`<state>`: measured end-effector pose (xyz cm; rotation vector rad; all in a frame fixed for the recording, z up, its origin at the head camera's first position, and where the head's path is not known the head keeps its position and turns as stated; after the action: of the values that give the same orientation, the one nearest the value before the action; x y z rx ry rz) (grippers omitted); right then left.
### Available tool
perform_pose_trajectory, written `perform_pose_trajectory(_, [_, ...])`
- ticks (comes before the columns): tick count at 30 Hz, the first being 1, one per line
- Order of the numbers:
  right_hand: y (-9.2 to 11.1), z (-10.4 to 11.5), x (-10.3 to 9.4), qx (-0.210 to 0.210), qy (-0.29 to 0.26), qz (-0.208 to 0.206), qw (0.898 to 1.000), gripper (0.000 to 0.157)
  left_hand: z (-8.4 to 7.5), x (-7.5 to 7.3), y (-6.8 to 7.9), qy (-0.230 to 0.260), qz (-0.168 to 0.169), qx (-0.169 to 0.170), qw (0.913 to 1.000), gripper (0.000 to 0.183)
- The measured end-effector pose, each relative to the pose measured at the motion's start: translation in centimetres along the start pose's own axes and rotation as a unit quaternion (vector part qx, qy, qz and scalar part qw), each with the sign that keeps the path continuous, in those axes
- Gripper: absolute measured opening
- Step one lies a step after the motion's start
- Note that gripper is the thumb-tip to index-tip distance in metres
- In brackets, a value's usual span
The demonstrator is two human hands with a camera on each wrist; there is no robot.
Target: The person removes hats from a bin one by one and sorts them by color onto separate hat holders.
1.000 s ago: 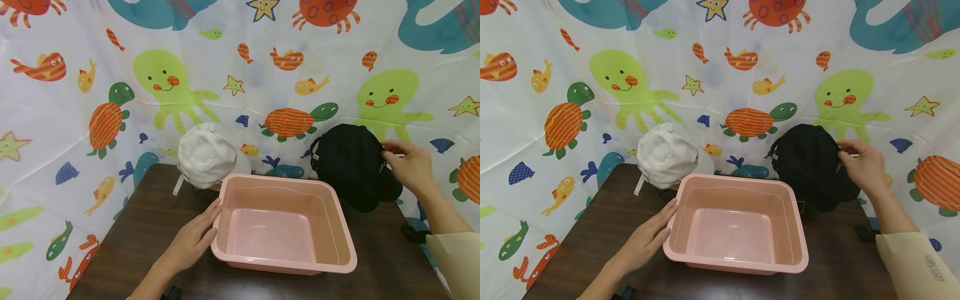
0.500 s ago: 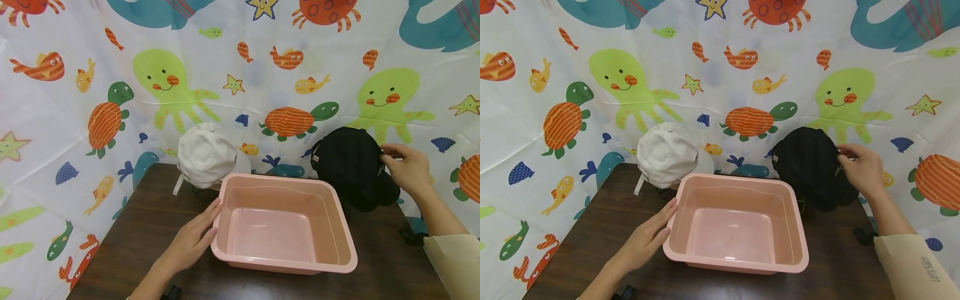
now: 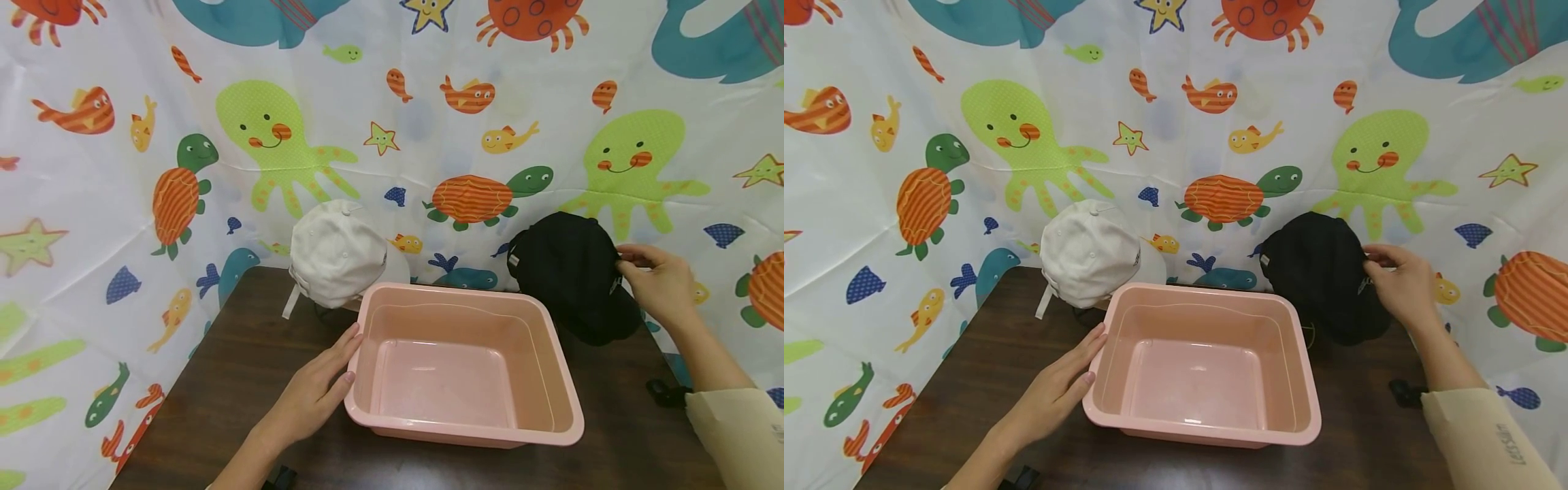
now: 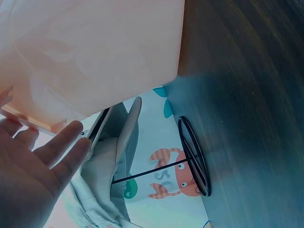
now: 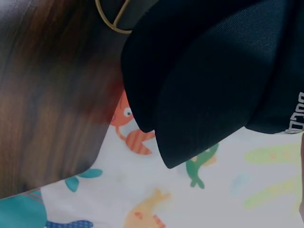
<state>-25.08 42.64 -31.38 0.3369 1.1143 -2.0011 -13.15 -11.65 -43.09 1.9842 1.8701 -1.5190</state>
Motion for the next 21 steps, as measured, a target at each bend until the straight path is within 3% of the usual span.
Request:
perform_pose_trajectory(9, [0.7,-0.6,0.3,0.016,-0.005,-0.012,1.0,0.029,-0.1,0.0,0.0,0.003,0.008,-0.002,1.0,0.057])
perform_pose_trajectory(21, [1.3,-1.5,0.6,0.013,-0.026,0.022,0.999,0.033,0.0,0.0,0.0,0.007,-0.004,-0.006,1.0,0.057])
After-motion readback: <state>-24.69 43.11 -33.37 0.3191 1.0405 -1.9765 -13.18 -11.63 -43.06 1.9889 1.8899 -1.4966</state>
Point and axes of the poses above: each hand's wrist, its own y-axis away from the middle knuckle, its own x-axis out of the palm, z = x × y, the point moved 6 cm from there along -y, towards the middle knuckle, and after that the axes turned 13 degrees about -z, right-handed, at the moved point
